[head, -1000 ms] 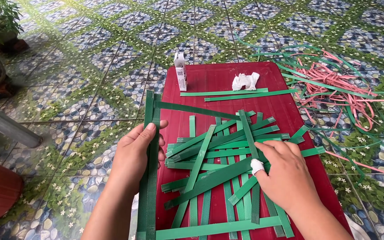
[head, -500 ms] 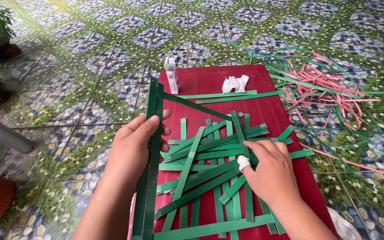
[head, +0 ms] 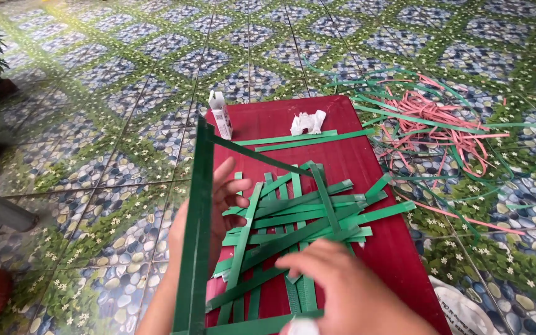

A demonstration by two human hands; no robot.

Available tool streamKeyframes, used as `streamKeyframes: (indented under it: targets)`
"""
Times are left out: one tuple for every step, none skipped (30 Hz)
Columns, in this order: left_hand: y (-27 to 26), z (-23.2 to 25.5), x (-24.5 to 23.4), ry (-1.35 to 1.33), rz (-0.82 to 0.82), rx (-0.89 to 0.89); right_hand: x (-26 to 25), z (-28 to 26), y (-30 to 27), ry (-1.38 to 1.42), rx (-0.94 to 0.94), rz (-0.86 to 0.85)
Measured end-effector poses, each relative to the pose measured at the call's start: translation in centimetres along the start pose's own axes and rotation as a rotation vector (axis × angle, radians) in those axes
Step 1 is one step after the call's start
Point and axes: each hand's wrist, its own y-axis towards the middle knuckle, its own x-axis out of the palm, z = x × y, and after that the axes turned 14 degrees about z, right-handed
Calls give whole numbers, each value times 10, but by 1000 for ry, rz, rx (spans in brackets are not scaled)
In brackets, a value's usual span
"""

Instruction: A person is weaving green plastic strips together on a red bench to create a mat pattern.

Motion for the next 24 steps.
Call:
streamKeyframes:
  targets:
    - [11, -19, -13, 0, 0, -9, 4, -1, -1, 1, 9, -2]
    - [23, -37, -25, 143, -66, 95, 9, -2, -2, -110, -14, -131]
    - [37, -54, -38, 288, -133, 208, 13, -3, 1, -218, -45, -256]
    - [22, -51, -23, 291, -136, 206, 19, 2, 0, -214, -42, -254]
    - [9, -48, -8, 499, -76, 362, 25, 6, 0, -200, -153, -201]
    - [-5, -45, 7, 706, -11, 517, 30, 11, 0, -185, -265, -149]
    - [-7, -47, 17, 702, -16, 515, 32, 14, 0, -188, -259, -147]
    - [-10, -48, 26, 878, -143, 522, 35, 18, 0, -195, -298, -79]
    - [-13, -49, 33, 1052, -271, 526, 39, 21, 0, -201, -339, -14]
    - [-12, -58, 40, 1048, -273, 523, 38, 19, -1, -204, -334, -16]
    - [-11, -67, 46, 1127, -290, 638, 38, 16, -2, -210, -280, -35]
    - [-10, -76, 52, 1205, -308, 754, 37, 14, -3, -216, -226, -53]
    - [-9, -81, 56, 1204, -307, 751, 40, 18, -4, -216, -226, -55]
    - [-8, -86, 60, 1276, -283, 757, 43, 22, -5, -214, -295, 10]
    - [-7, -91, 64, 1347, -261, 765, 44, 25, -5, -213, -364, 77]
    - [-6, -92, 65, 1346, -262, 764, 45, 29, -4, -214, -362, 77]
    - [-6, -94, 66, 1411, -266, 795, 46, 32, -4, -237, -423, 120]
    - [-6, -96, 67, 1476, -271, 827, 48, 36, -5, -260, -484, 163]
    - [-6, -97, 67, 1478, -273, 824, 46, 32, -6, -258, -481, 162]
    - [-6, -97, 68, 1518, -300, 743, 43, 29, -8, -252, -376, 159]
    - [-6, -97, 70, 1554, -324, 664, 40, 25, -9, -249, -273, 156]
    - [-7, -93, 71, 1553, -324, 665, 39, 24, -9, -249, -273, 156]
    - [-8, -89, 72, 1527, -336, 622, 38, 23, -9, -243, -264, 182]
    - [-9, -84, 73, 1501, -347, 579, 38, 21, -10, -236, -256, 207]
